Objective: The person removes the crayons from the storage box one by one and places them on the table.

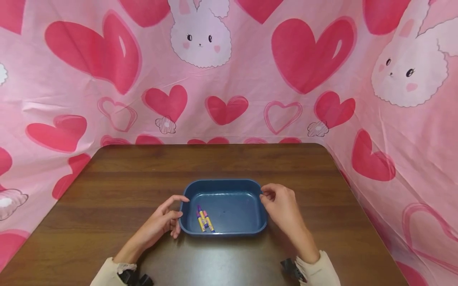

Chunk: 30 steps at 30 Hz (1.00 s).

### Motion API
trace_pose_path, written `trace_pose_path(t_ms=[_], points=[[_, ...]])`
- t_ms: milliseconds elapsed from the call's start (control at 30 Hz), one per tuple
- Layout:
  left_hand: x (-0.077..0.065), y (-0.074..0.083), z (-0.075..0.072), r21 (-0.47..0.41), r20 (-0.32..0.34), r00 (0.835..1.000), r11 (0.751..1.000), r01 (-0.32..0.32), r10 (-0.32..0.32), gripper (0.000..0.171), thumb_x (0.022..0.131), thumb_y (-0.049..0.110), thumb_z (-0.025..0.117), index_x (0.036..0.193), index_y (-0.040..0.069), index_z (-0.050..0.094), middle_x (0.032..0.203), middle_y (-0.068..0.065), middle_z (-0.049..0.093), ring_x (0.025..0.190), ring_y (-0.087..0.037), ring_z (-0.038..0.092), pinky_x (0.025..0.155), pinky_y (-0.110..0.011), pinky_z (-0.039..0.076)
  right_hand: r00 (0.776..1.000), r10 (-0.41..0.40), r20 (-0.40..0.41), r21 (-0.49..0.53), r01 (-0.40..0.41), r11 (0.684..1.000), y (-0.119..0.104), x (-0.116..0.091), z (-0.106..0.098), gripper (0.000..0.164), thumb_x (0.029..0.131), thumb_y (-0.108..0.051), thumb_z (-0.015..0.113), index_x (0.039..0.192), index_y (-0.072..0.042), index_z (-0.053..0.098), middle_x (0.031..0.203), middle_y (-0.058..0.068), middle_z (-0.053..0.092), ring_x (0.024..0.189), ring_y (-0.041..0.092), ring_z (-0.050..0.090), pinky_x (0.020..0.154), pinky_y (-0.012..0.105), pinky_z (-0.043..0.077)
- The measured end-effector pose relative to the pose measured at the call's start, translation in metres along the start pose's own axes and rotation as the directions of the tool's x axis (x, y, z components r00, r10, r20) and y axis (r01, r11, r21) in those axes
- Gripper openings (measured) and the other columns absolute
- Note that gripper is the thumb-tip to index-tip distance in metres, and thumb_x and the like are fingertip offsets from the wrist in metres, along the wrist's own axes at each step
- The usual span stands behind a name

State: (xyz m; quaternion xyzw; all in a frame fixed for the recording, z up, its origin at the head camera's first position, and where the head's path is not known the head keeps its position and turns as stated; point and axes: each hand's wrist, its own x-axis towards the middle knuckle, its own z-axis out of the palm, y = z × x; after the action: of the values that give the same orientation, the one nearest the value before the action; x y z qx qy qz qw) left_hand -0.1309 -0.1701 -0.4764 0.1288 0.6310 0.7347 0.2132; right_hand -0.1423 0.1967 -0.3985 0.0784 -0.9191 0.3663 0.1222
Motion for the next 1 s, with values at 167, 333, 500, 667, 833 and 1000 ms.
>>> trace_pose_path(t_ms=[167,333,500,667,833,1000], points=[[0.0,0.0,0.0,0.003,-0.006,1.0,1.0,0.011,-0.011,0.047,0.101,0.013,0.052,0.143,0.002,0.033,0.062,-0.007,0.063,0.053,-0.018,0.061,0.05,-0.026,0.046,0.997,-0.075,0.02,0.012,0.075,0.997,-0.017,0.004,0.009,0.014,0.081,-0.002,0.077,0.095,-0.005,0.075,0.079,-0.001,0.069,0.069,0.011,0.062,0.065,0.025,0.054],[0.0,0.0,0.001,0.005,-0.007,1.0,1.0,0.009,-0.009,0.048,0.101,0.013,0.052,0.143,0.001,0.032,0.061,-0.007,0.063,0.052,-0.018,0.061,0.049,-0.026,0.046,0.99,-0.132,0.054,0.029,0.13,0.991,-0.036,0.009,0.019,0.015,0.08,-0.002,0.079,0.094,-0.006,0.075,0.079,-0.002,0.068,0.069,0.009,0.061,0.065,0.03,0.055],[0.0,-0.001,0.0,0.0,-0.012,1.0,1.0,0.023,-0.023,0.047,0.101,0.013,0.051,0.144,0.004,0.034,0.062,-0.006,0.063,0.053,-0.018,0.061,0.05,-0.027,0.047,0.986,-0.135,0.097,0.045,0.131,0.99,-0.055,0.012,0.03,0.016,0.08,-0.003,0.079,0.095,-0.006,0.075,0.082,0.0,0.068,0.07,0.01,0.06,0.068,0.032,0.056],[0.0,-0.002,0.0,-0.003,-0.011,1.0,1.0,0.026,-0.026,0.046,0.102,0.013,0.05,0.144,0.006,0.035,0.062,-0.006,0.063,0.053,-0.019,0.061,0.05,-0.027,0.047,0.982,-0.105,0.154,0.061,0.096,0.993,-0.069,0.012,0.041,0.017,0.081,-0.004,0.08,0.097,-0.007,0.075,0.083,-0.001,0.067,0.071,0.01,0.059,0.067,0.025,0.054],[0.0,-0.002,0.0,-0.001,-0.013,1.0,1.0,0.026,-0.026,0.047,0.102,0.014,0.051,0.144,0.005,0.034,0.061,-0.006,0.063,0.052,-0.02,0.061,0.049,-0.027,0.047,0.974,-0.091,0.209,0.068,0.078,0.995,-0.078,0.011,0.053,0.017,0.082,-0.006,0.08,0.098,-0.008,0.075,0.083,-0.003,0.067,0.071,0.009,0.059,0.066,0.022,0.053],[0.0,0.0,0.0,0.006,-0.023,0.999,1.0,0.027,-0.026,0.046,0.102,0.014,0.051,0.144,0.005,0.035,0.061,-0.007,0.063,0.052,-0.02,0.061,0.049,-0.027,0.046,0.963,-0.107,0.249,0.073,0.092,0.993,-0.08,0.009,0.061,0.017,0.083,-0.006,0.079,0.099,-0.008,0.075,0.085,-0.002,0.068,0.072,0.009,0.059,0.066,0.021,0.053]])
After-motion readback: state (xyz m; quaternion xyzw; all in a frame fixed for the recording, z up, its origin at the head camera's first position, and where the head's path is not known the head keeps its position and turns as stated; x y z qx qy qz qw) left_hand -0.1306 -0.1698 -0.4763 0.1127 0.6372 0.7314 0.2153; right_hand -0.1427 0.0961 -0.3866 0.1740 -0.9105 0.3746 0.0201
